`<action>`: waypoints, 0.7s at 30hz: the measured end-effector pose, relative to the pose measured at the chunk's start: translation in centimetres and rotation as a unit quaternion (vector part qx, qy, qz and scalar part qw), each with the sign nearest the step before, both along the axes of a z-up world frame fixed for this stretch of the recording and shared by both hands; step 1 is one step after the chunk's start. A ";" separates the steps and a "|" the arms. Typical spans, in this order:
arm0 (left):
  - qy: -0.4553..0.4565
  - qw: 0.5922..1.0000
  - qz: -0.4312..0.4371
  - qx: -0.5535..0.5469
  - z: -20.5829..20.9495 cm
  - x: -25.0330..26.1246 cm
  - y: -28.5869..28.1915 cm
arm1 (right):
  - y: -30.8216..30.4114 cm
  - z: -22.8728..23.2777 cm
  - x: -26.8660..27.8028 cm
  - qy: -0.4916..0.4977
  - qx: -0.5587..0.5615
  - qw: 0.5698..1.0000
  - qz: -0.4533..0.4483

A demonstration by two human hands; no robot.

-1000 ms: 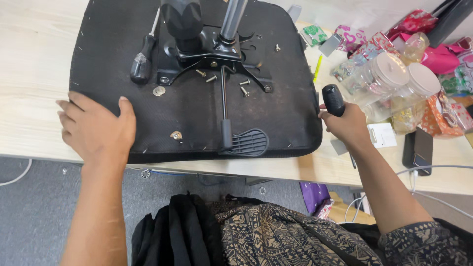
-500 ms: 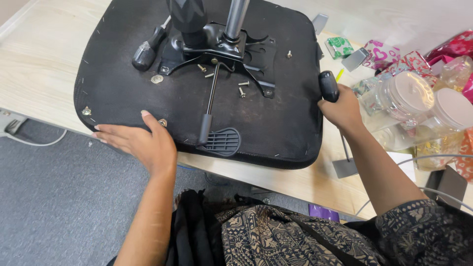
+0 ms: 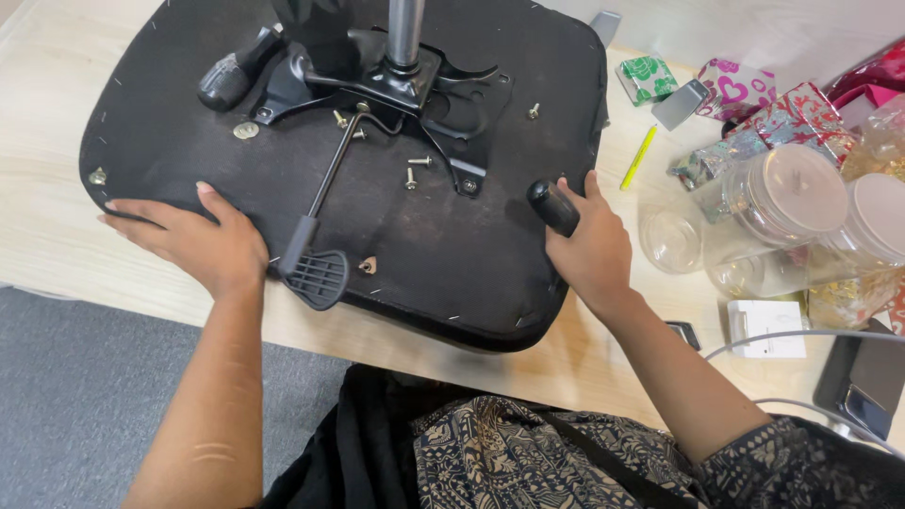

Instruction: The person assembles a chair base by inserting screws into the underside of the seat and tightening them with a screwdriver. The person handles screws, a screwdriver, and the chair base throughout the clip.

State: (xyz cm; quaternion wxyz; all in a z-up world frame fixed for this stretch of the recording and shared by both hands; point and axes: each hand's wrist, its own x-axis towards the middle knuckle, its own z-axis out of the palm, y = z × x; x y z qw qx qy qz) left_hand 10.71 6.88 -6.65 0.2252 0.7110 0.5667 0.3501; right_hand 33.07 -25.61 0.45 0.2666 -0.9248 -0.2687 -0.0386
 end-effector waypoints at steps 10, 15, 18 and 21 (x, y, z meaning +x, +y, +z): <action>-0.035 0.998 -0.036 -0.031 0.4 -0.2 1.2 | 1.2 -0.3 -0.9 -0.005 -0.024 1.000 -0.015; 0.196 0.980 -0.034 0.031 1.5 -0.1 1.8 | 1.9 0.6 -0.8 -0.049 -0.040 0.998 0.015; 0.162 0.978 -0.076 0.110 3.8 -0.3 1.2 | 2.4 2.7 -0.5 -0.039 0.003 0.999 0.025; 0.027 0.977 -0.142 0.154 7.6 0.4 -0.3 | 2.6 6.1 -0.3 -0.081 0.050 0.994 0.047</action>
